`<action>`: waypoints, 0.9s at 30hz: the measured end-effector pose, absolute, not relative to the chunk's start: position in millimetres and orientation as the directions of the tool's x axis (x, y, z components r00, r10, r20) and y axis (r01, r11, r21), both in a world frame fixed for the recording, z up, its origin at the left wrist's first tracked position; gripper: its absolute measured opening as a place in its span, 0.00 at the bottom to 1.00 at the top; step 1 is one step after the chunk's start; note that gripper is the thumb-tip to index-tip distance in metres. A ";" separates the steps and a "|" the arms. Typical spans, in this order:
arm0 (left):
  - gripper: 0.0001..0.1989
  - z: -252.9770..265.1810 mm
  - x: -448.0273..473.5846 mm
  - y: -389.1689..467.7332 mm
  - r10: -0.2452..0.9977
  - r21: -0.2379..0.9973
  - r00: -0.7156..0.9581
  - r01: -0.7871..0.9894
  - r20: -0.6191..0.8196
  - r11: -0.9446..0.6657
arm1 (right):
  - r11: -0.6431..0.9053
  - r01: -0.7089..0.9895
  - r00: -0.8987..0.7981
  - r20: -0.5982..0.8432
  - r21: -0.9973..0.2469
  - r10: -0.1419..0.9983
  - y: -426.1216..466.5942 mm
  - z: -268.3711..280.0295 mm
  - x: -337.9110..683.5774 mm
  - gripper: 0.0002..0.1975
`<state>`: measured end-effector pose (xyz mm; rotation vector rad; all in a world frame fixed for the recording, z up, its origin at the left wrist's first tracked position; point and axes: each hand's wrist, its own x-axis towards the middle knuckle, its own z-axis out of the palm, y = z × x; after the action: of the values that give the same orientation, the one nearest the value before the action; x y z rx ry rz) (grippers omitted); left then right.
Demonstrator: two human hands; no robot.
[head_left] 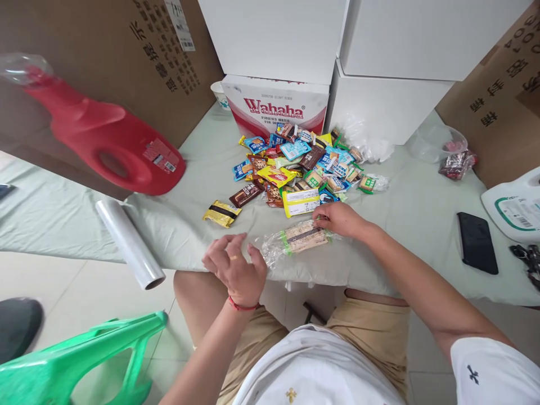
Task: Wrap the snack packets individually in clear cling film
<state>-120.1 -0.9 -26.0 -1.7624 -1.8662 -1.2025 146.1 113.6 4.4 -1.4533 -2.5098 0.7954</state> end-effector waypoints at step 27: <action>0.25 -52.1 -74.4 31.7 0.769 0.319 0.612 0.703 0.182 -0.635 | -0.186 0.278 -0.237 -0.254 -0.943 0.938 105.2 5.9 211.7 0.27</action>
<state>-74.4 31.7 -52.1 -3.0113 -1.3954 -0.5144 211.7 105.2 5.9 -1.4325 -1.4938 1.4570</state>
